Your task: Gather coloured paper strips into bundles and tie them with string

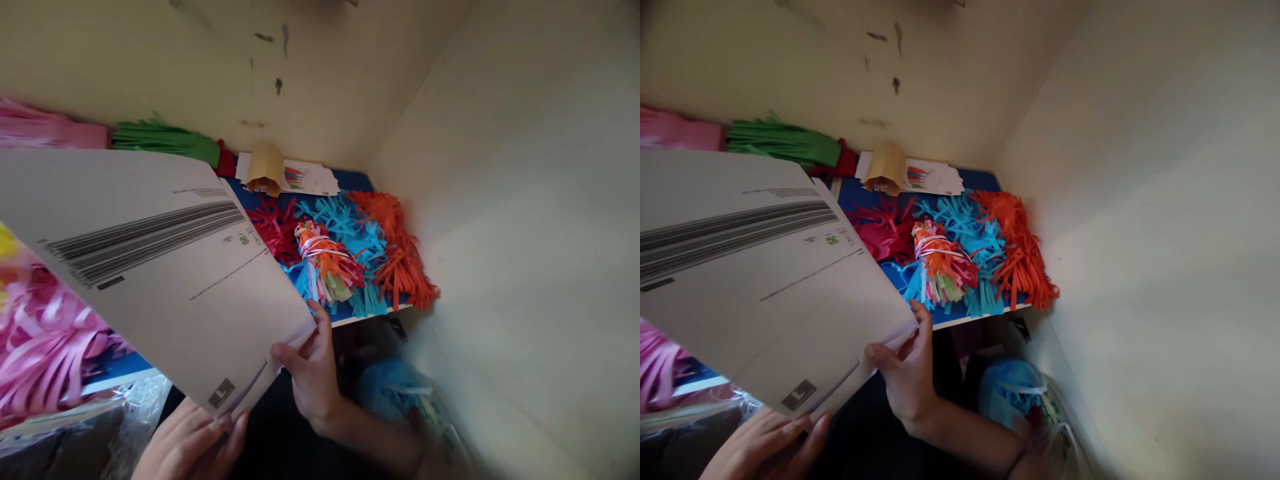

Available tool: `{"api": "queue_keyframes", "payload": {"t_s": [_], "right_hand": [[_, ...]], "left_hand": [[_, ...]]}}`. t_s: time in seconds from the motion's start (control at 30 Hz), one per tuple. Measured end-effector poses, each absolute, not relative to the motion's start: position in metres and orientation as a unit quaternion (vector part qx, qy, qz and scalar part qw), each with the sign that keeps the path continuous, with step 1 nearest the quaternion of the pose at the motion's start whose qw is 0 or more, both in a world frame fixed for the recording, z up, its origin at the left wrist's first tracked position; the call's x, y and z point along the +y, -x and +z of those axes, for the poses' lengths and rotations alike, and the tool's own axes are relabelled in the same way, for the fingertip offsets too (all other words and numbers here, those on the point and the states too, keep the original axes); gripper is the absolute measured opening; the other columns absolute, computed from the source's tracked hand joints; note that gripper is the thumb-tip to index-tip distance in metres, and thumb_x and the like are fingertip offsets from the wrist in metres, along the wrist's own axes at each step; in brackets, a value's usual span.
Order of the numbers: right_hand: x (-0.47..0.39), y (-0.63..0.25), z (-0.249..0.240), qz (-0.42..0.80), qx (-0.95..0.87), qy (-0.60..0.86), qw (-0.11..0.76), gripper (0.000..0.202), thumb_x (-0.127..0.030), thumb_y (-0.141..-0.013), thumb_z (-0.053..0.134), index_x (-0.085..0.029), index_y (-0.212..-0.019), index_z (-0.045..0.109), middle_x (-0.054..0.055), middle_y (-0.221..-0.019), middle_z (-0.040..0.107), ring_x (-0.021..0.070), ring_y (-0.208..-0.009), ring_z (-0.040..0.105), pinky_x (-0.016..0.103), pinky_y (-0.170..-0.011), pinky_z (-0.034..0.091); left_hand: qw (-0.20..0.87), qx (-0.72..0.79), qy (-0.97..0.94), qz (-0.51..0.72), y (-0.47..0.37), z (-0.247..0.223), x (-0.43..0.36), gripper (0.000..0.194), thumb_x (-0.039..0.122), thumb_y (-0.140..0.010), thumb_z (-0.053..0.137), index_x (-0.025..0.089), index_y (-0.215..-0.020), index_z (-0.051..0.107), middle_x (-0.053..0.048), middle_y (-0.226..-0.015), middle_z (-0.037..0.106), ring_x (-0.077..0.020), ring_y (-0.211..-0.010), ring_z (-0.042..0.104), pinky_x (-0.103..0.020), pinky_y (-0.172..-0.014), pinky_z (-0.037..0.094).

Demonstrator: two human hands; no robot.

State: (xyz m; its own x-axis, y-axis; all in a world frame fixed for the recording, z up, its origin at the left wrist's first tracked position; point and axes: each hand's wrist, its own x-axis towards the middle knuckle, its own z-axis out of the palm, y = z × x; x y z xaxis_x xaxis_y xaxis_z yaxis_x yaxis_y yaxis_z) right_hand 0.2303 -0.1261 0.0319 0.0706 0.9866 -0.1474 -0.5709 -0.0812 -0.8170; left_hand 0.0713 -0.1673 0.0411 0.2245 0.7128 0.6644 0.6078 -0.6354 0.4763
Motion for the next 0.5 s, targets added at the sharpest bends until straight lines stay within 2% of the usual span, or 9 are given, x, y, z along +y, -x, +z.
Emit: {"api": "queue_keyframes", "payload": {"t_s": [0.17,0.27,0.37,0.4,0.5], "right_hand": [[-0.122,-0.231,0.029,0.613,-0.262,0.406,0.625,0.078,-0.013,-0.062,0.084,-0.025,-0.129,0.044,0.005,-0.118,0.068,0.0203,-0.105,0.068,0.032,-0.094,0.054],[-0.123,-0.233,0.028,0.612,-0.292,0.404,0.614,0.073,-0.016,-0.066,0.083,-0.022,-0.129,0.047,0.007,-0.119,0.068,0.0213,-0.107,0.067,0.033,-0.095,0.053],[-0.127,-0.236,0.029,0.6,-0.319,0.413,0.606,0.072,-0.019,-0.07,0.081,-0.021,-0.132,0.045,0.008,-0.124,0.066,0.0226,-0.112,0.066,0.036,-0.1,0.051],[-0.128,-0.236,0.029,0.59,-0.323,0.423,0.607,0.072,-0.02,-0.071,0.081,-0.021,-0.133,0.044,0.009,-0.126,0.065,0.0227,-0.112,0.065,0.036,-0.101,0.051],[-0.133,-0.236,0.028,0.563,-0.332,0.454,0.605,0.074,-0.022,-0.072,0.082,-0.021,-0.134,0.043,0.01,-0.129,0.064,0.0227,-0.113,0.065,0.037,-0.101,0.051]], "left_hand": [[0.036,0.437,-0.783,0.441,-0.073,0.048,-0.165,0.014,0.012,-0.085,0.056,0.025,-0.081,0.06,0.005,-0.059,0.073,-0.0076,-0.047,0.066,-0.012,-0.056,0.054],[0.091,0.453,-0.765,0.448,-0.073,0.038,-0.173,0.016,0.011,-0.08,0.059,0.027,-0.076,0.061,0.004,-0.065,0.074,-0.01,-0.054,0.069,-0.015,-0.06,0.056],[0.174,0.522,-0.684,0.479,-0.08,0.022,-0.185,0.011,0.02,-0.078,0.065,0.03,-0.08,0.066,0.003,-0.072,0.076,-0.0157,-0.066,0.073,-0.022,-0.07,0.06],[0.203,0.561,-0.617,0.513,-0.084,0.017,-0.189,0.014,0.025,-0.076,0.069,0.032,-0.088,0.067,0.003,-0.076,0.076,-0.0179,-0.07,0.074,-0.026,-0.074,0.061],[0.327,0.636,-0.383,0.585,-0.096,0.01,-0.192,0.056,0.041,-0.061,0.082,0.032,-0.113,0.062,0.002,-0.085,0.077,-0.0253,-0.08,0.074,-0.035,-0.078,0.062]]}}
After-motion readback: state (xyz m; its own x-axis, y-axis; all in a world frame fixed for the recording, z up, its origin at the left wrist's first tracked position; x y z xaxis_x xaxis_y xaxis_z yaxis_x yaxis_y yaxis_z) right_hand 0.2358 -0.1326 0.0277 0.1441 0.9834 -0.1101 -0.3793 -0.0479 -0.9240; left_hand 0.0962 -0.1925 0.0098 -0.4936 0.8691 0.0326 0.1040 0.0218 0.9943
